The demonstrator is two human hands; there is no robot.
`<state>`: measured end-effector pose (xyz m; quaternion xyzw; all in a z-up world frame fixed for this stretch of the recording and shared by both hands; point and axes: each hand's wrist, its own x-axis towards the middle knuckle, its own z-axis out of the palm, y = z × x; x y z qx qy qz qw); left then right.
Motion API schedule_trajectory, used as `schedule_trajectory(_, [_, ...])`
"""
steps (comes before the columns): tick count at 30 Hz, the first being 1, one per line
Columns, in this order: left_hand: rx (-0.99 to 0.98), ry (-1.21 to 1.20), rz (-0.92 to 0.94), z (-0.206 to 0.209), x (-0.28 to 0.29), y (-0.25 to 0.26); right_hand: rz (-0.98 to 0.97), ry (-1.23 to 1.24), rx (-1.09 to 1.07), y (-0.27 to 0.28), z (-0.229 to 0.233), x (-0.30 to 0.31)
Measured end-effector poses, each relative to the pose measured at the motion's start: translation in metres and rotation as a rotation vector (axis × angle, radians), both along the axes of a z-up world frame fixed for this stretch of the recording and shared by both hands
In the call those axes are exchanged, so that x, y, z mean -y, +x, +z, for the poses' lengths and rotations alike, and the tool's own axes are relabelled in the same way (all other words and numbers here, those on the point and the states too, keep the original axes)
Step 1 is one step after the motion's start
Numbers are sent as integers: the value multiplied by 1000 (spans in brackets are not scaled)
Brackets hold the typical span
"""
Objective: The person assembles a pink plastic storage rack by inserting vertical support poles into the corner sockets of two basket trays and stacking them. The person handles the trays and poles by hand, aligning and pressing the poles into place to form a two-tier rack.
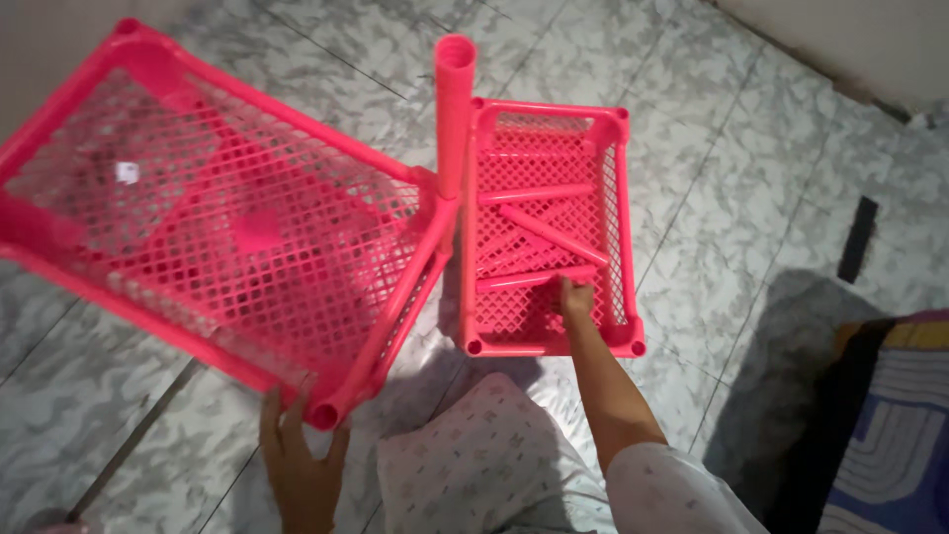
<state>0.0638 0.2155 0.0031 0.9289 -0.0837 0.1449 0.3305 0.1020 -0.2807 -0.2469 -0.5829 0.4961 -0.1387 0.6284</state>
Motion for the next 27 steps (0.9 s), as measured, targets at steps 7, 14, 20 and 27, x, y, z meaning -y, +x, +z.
schedule_trajectory(7, [57,-6,47,-27,-5,-3,-44,74,-277,18,-3,14])
schedule_trajectory(14, [67,-59,33,-25,-2,0,-43,394,210,24,3,13])
schedule_trajectory(20, [19,-169,-22,-14,2,5,59,214,311,22,66,4])
schedule_trajectory(27, [145,-225,-176,-11,3,16,611,-11,609,50,237,-49])
